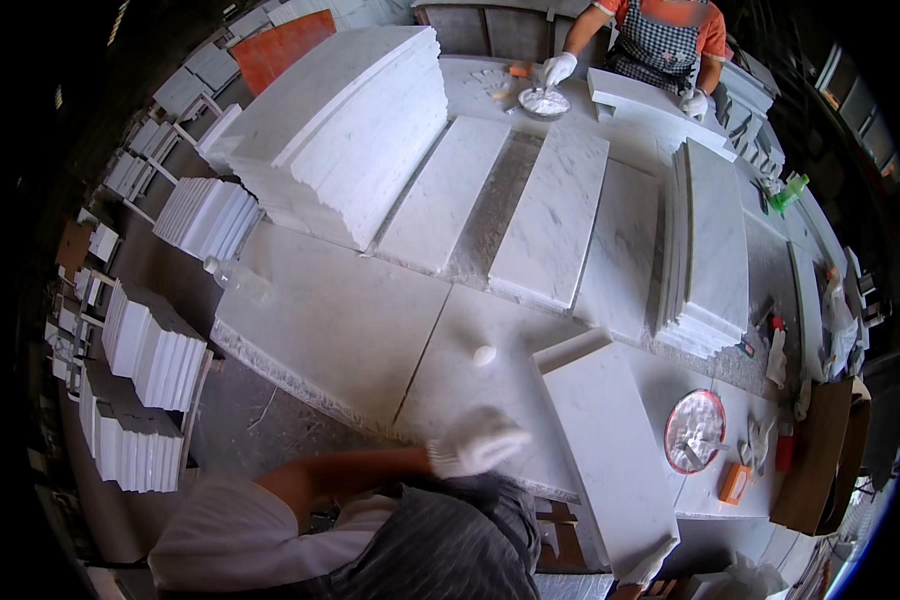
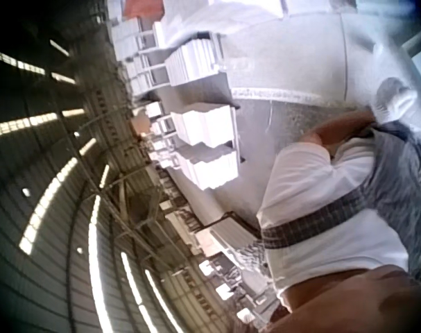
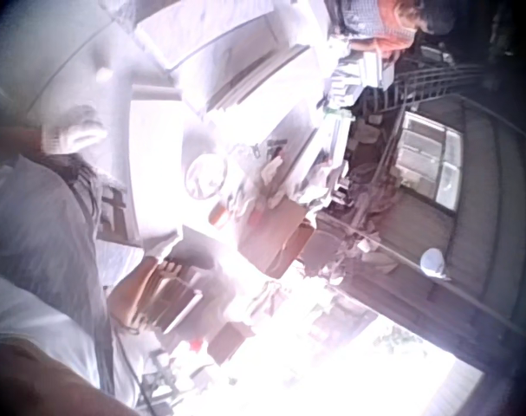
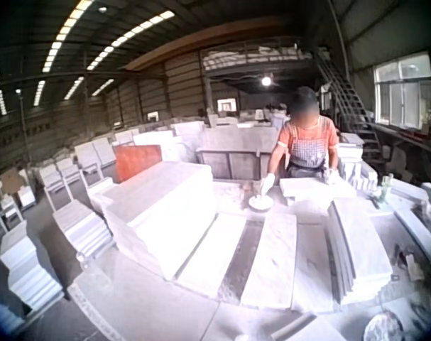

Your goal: The person applies a white paste to the edges of rectangular stone slabs using a putty knife and smooths the surface with a cloth. They repeat this process on multiple slabs, stacking finished pieces aside.

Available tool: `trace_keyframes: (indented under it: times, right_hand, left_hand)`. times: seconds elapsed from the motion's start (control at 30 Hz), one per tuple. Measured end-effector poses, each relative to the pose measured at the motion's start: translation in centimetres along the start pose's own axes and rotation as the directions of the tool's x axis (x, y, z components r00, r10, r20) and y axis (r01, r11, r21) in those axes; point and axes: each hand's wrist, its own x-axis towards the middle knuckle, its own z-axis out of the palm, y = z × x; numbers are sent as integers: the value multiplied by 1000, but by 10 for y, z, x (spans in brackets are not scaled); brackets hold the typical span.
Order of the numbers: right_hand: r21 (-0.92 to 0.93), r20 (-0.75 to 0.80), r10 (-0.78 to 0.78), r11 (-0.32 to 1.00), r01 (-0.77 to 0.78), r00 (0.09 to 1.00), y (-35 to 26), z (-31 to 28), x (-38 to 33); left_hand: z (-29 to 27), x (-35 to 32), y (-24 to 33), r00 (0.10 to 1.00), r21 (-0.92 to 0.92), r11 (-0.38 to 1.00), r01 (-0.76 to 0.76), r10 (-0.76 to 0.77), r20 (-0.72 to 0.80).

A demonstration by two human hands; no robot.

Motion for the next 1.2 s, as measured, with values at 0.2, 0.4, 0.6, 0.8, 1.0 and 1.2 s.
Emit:
trace_keyframes:
  times: [0.2, 0.4, 0.6, 0.8, 1.0, 1.2]
  right_hand:
    - [-42, -70, 10, 999, -13, 997, -8, 19, -2]
    - [-63, -145, 2, 998, -11, 989, -14, 28, -11]
    - [-75, -205, -9, 997, -7, 979, -17, 30, -25]
    - [-40, -198, -6, 999, -2, 980, -10, 17, -15]
    - [-940, 341, -372, -139, 311, 864, -18, 21, -32]
    - [-249, -345, -116, 968, 28, 931, -22, 38, -21]
  left_hand:
    - [-121, -15, -123, 698, 311, 679, 665, -416, -583]
    - [-213, -29, -245, 688, 658, 268, 703, -490, -535]
    - [-221, -9, -283, 634, 742, 106, 662, -608, -478]
    - [-220, -30, -297, 639, 310, 649, 695, -359, -680]
    - [-158, 28, -102, 476, -570, 609, 552, -791, -384]
    - [-47, 5, -9, 602, -412, 543, 732, -798, 18]
